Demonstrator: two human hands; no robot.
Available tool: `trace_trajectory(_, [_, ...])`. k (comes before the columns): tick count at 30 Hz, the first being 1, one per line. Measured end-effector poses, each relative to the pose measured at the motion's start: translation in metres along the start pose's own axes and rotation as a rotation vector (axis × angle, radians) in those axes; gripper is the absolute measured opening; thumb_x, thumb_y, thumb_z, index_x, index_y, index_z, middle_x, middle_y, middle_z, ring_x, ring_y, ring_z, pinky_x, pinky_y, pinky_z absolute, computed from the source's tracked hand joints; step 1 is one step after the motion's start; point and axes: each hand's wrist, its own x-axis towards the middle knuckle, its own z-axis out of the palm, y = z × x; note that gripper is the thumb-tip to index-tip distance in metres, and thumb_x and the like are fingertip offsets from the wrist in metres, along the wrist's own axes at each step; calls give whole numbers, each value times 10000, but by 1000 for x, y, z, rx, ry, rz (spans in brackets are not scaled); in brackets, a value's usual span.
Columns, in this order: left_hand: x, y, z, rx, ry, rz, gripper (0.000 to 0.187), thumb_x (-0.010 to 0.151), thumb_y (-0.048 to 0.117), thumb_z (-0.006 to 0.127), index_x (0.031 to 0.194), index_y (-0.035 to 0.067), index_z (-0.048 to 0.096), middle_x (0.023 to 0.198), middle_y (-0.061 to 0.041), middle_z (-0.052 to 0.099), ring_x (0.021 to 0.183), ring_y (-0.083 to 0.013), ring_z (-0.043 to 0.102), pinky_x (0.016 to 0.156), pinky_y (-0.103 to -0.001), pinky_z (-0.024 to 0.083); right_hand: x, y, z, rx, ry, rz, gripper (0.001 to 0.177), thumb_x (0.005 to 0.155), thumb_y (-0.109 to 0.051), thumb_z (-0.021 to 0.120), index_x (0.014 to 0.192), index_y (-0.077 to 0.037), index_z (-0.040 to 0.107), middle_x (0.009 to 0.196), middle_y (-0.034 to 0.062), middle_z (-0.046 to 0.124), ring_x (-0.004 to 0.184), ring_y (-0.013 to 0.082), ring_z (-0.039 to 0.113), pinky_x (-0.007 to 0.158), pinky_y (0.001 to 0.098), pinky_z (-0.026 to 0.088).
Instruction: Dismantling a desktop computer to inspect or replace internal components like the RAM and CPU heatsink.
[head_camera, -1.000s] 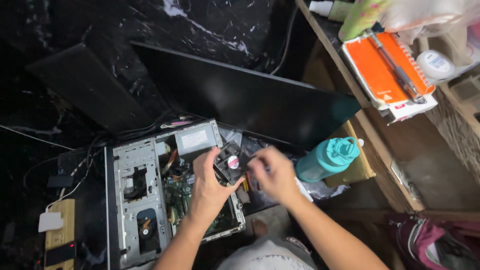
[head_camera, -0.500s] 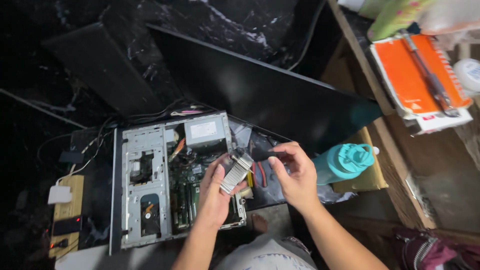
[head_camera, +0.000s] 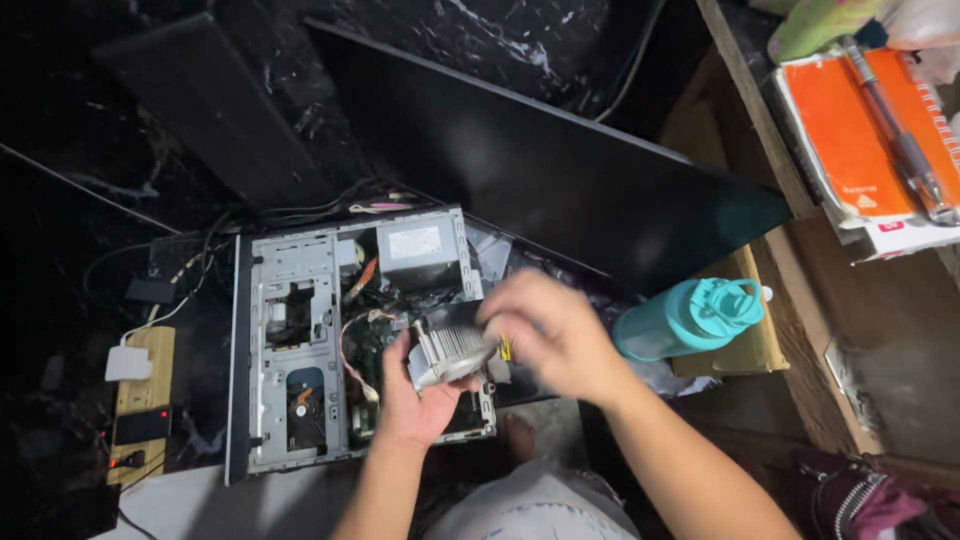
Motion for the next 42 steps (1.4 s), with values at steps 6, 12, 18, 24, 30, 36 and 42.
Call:
trace_trajectory(6, [-3, 7, 4, -23, 59, -18, 629, 990, 605, 384, 1249, 108, 672, 1118, -115, 752, 927, -286, 726, 604, -440, 593, 6, -7, -6, 15, -338, 208, 108, 846, -63, 735, 950, -48, 708, 898, 73, 706, 827, 201, 717, 744, 314, 561])
trace_trajectory(12, [-3, 9, 32, -71, 190, -98, 695, 1032, 639, 361, 1339, 82, 639, 1251, -122, 719, 1102, -288, 698, 940, -460, 589, -3, -26, 4, 213, -561, 9, 137, 915, -48, 735, 1031, -34, 662, 971, 94, 687, 936, 251, 703, 823, 340, 551])
trace_trajectory(18, [0, 1, 48, -42, 240, -204, 722, 929, 712, 293, 1328, 198, 605, 1283, -29, 685, 1164, -207, 610, 945, -494, 532, -14, -8, 28, -349, 37, -144, 197, 775, 23, 725, 937, -69, 658, 999, 94, 704, 936, 315, 675, 810, 362, 543])
trace_trajectory(24, [16, -14, 23, -137, 197, -67, 608, 1022, 629, 434, 1354, 147, 603, 1289, -38, 671, 1172, -198, 590, 966, -408, 460, -28, 11, 34, -159, 171, 219, 98, 871, -39, 720, 968, -53, 719, 898, 105, 704, 751, 250, 690, 665, 343, 551])
trace_trajectory(30, [24, -25, -6, -166, 28, -173, 754, 1078, 684, 492, 1342, -18, 572, 1273, -165, 646, 1157, -307, 596, 1024, -490, 456, -42, 13, 36, -19, -93, -112, 93, 921, -58, 722, 994, -50, 664, 1032, 118, 711, 939, 282, 710, 824, 353, 570])
trace_trajectory(36, [16, -10, 47, -70, 182, -73, 764, 912, 636, 502, 1446, 90, 521, 1433, -88, 592, 1299, -260, 554, 1144, -456, 406, -57, 20, 27, -20, -56, -73, 57, 931, -48, 710, 982, -46, 684, 1008, 106, 708, 967, 261, 697, 849, 349, 557])
trace_trajectory(42, [20, -15, 49, -132, 223, -113, 755, 927, 619, 505, 1382, 18, 543, 1364, -173, 637, 1294, -303, 595, 1131, -462, 470, -70, 36, 33, -221, 298, 292, 116, 881, -90, 776, 882, -33, 675, 813, 80, 644, 691, 224, 648, 609, 326, 513])
